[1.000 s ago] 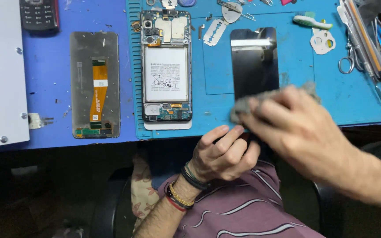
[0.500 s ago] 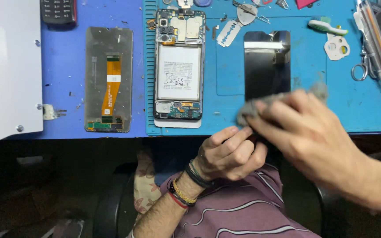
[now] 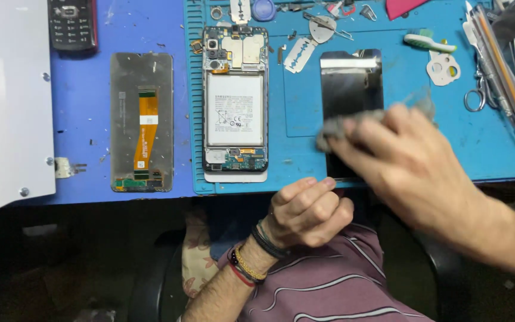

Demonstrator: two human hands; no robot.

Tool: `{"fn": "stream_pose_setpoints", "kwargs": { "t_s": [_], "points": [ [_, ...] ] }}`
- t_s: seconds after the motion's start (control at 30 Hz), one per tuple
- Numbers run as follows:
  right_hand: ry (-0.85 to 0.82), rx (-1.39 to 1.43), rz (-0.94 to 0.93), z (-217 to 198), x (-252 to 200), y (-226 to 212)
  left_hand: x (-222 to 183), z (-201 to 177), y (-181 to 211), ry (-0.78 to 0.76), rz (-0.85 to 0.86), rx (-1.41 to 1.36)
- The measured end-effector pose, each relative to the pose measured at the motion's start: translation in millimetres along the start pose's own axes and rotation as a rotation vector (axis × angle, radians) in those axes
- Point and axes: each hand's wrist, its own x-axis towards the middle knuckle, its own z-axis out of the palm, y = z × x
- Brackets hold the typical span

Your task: The person cleans a detached smartphone screen with a cloth, wiping the surface repeatedly. They then use a metal spudger tool to scrape residue from the screen's edges and corners.

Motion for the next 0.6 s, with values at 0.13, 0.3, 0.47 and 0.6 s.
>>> {"fn": "stream_pose_setpoints", "kwargs": {
  "t_s": [0.13,0.3,0.47,0.6],
  "points": [
    [-0.038,-0.021,-0.013,5.3,-0.2,4.6,1.1,-2.6,-2.5,-0.006,-0.008,-0.013],
    [0.006,0.018,-0.034,-5.2,16.1,1.2,15.0,-13.3,-9.3,-0.033,0.043,0.019],
    [0.04,-0.157,0.023,13.1,24.4,35.0,12.7,-6.5,-5.6,-0.03,0.026,0.005],
    [-0.034,0.046,-0.019,7.3,7.4,10.5,15.4,-9.5,-7.6,-0.031,0.0,-0.072]
  ]
}}
